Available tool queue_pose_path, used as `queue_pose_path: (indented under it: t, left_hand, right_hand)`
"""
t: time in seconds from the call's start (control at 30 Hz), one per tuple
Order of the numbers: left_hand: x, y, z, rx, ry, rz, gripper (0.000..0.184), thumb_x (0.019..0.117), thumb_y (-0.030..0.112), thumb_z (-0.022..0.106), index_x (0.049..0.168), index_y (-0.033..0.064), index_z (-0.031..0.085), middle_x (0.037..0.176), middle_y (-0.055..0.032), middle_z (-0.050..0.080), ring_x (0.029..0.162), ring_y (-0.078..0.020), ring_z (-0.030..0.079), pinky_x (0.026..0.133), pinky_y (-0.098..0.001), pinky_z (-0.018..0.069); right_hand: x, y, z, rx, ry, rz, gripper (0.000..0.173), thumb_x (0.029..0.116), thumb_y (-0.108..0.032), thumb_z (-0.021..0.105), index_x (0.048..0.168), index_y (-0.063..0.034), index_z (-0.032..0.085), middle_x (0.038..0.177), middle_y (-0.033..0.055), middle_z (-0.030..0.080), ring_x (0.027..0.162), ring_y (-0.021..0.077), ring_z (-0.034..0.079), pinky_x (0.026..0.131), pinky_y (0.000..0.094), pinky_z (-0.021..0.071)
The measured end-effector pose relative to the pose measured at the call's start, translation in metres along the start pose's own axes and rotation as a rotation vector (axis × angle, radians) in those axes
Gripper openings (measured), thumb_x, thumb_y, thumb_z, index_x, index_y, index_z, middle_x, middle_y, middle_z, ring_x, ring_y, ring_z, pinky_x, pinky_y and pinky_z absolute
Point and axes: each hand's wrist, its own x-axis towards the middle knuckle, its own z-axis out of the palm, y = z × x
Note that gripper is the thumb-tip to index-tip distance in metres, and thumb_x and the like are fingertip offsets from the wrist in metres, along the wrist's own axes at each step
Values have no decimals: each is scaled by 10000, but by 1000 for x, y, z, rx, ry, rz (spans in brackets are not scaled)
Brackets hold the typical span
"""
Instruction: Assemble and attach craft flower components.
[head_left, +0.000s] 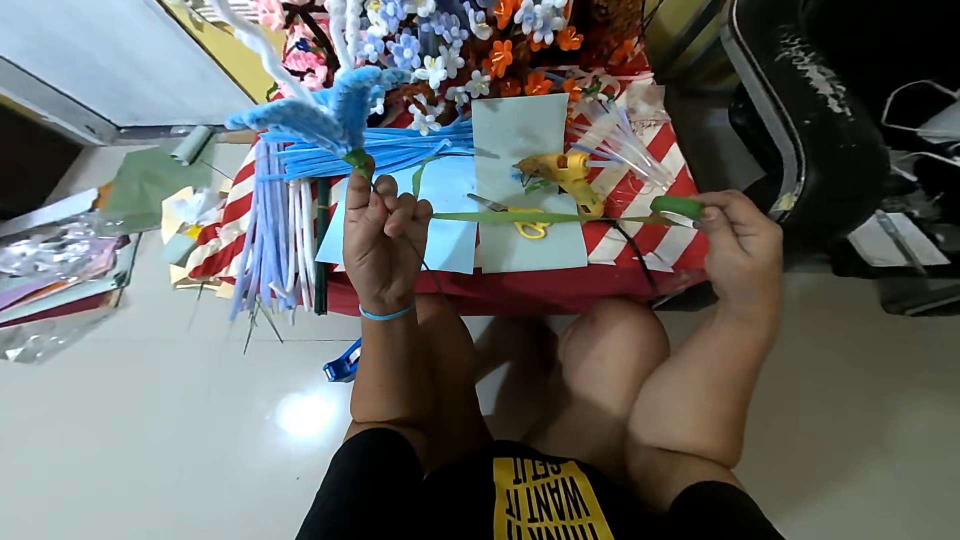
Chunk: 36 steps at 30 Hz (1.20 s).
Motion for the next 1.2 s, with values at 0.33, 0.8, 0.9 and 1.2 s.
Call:
queue_pose_path:
  t: [0.33,0.8,0.9,1.2]
  left_hand:
    - [3,13,-14,23,-10,132,229,998,80,549,1205,175,577,837,37,633,732,-87,628,773,-273,562]
    - [2,17,-10,-170,-109,185,168,944,36,633,1093,110,617,864,-16,654,688,-109,633,679,-260,573]
    - [-1,11,-6,-135,-166,171,175,906,55,686,1048,144,634,867,8,663,656,-80,618,635,-235,561]
    - [-9,-2,5,-261,-271,31,212,892,45,705,1090,119,685,903,-19,702,658,-91,645,636,-240,572]
  right_hand:
    - [-2,21,-11,300,61,-107,264,1093,-296,451,1103,-224,705,1088,-173,652,1022,-32,620,925,214,531]
    - [4,23,6,-16,-54,-192,308,1030,-142,486,998,82,694,971,119,654,940,74,605,885,215,503]
    - [7,23,13,-119,-135,-156,278,1004,-119,512,1006,69,717,979,186,684,938,240,637,912,439,495]
    - [8,3,16,-317,-274,3,227,949,-93,587,1042,27,755,1081,231,684,1055,424,632,1005,704,372]
